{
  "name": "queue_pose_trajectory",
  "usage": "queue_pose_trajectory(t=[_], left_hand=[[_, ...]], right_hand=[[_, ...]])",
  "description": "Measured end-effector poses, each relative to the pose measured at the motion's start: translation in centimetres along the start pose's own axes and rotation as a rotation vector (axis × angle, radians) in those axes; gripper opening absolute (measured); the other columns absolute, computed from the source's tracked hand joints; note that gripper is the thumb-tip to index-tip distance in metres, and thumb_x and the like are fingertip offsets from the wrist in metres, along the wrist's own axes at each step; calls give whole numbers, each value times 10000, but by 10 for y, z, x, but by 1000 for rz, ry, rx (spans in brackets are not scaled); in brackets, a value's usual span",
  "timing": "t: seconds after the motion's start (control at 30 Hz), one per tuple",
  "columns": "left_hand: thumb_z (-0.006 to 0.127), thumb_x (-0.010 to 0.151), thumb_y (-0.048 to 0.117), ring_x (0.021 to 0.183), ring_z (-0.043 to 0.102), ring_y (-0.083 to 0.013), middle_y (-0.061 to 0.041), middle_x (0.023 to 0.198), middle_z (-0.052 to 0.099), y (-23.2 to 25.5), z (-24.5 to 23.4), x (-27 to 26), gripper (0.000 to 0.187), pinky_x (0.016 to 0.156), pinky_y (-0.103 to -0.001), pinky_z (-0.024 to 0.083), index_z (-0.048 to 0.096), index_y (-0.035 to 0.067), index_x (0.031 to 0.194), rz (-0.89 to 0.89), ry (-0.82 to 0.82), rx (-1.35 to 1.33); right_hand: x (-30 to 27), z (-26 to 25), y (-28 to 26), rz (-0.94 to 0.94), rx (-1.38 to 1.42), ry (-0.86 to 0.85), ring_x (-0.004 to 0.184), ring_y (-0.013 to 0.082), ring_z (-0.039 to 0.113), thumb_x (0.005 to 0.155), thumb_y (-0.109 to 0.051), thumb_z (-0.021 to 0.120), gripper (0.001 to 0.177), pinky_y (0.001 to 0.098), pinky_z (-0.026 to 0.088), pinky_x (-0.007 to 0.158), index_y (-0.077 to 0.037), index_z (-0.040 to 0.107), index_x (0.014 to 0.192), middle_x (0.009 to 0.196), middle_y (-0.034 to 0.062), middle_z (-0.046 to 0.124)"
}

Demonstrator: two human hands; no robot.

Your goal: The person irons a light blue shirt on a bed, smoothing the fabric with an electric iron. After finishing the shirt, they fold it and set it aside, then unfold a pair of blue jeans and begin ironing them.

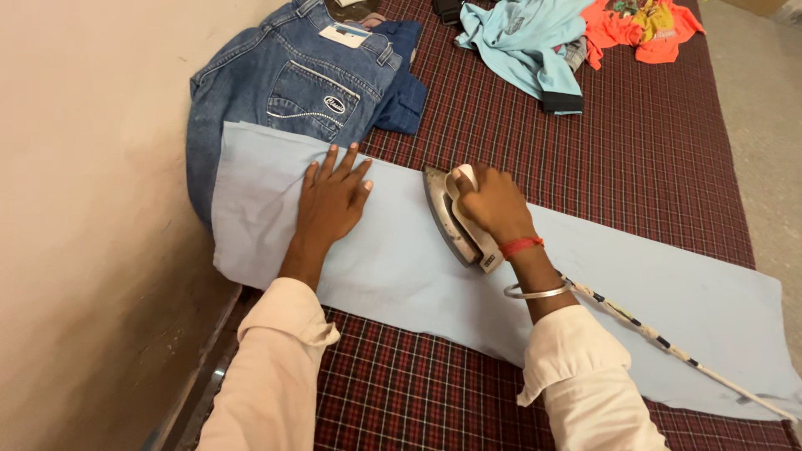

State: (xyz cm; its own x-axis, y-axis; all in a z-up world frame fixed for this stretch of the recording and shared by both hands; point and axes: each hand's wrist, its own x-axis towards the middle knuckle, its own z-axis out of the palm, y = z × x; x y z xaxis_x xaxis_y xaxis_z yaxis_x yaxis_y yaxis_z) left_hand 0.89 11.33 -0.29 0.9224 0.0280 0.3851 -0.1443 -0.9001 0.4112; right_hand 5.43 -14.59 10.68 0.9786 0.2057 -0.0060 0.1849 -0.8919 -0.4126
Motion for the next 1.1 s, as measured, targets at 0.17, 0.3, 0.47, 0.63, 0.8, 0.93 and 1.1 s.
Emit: queue_pose_trajectory(t=[0.17, 0.3, 0.47, 0.63, 0.8, 0.93, 1.1], left_hand=[[360, 1080, 415, 1536, 298, -329, -85, 1596, 463, -17, -5, 14, 511, 1219, -542, 210, 561, 146, 1465, -83, -86, -283], [277, 1086, 460, 1540, 301, -311, -112, 1562, 491, -22, -14, 17, 571, 1242, -464, 203, 521, 143, 1492, -219, -144, -507], [255, 1065, 493, 1527, 302, -304, -169, 1573, 449, -21, -22, 18, 614, 1225, -417, 203, 516, 152, 1503, -259, -155, -589], [215, 1044, 532, 1534, 298, -286, -142, 1573, 465, -21, -26, 19, 667, 1226, -431, 153, 481, 150, 1522, -272, -150, -628], [176, 1023, 571, 1542, 293, -267, -115, 1573, 480, -23, -28, 17, 721, 1227, -444, 102, 446, 148, 1540, -301, -135, -681], [144, 1006, 603, 1548, 290, -253, -94, 1573, 492, -29, -31, 16, 764, 1227, -455, 62, 418, 146, 1555, -338, -112, -764], [104, 985, 642, 1555, 285, -234, -68, 1573, 508, -36, -26, 15, 819, 1228, -468, 12, 382, 144, 1573, -412, -110, -976]], right_hand=[[-32, -3, -3, -34, 14, -76, 775, 443, 692, 989, -453, 518, 493, 540, 533, 738, 9, 690, 1009, 787, 261, 700], [-79, -5, -9, -59, -2, -146, 704, 428, 692, 966, -460, 525, 488, 531, 533, 684, -7, 684, 1049, 703, 244, 687], [-95, -11, -24, -2, -39, -184, 628, 401, 684, 967, -434, 521, 450, 505, 535, 651, -14, 678, 1003, 621, 220, 662], [-66, -1, -41, 12, -51, -164, 672, 425, 688, 972, -390, 525, 419, 521, 541, 680, 2, 675, 956, 667, 236, 661], [-19, 18, -60, -120, -26, 2, 861, 461, 677, 985, -459, 537, 499, 554, 533, 762, 14, 697, 994, 876, 272, 691], [-14, 17, -68, -53, 6, -74, 910, 451, 693, 982, -487, 511, 520, 546, 536, 828, -9, 711, 1033, 913, 267, 718], [-40, 15, -62, -76, 13, -117, 862, 460, 698, 981, -498, 500, 531, 552, 542, 788, -12, 701, 1053, 857, 276, 714]])
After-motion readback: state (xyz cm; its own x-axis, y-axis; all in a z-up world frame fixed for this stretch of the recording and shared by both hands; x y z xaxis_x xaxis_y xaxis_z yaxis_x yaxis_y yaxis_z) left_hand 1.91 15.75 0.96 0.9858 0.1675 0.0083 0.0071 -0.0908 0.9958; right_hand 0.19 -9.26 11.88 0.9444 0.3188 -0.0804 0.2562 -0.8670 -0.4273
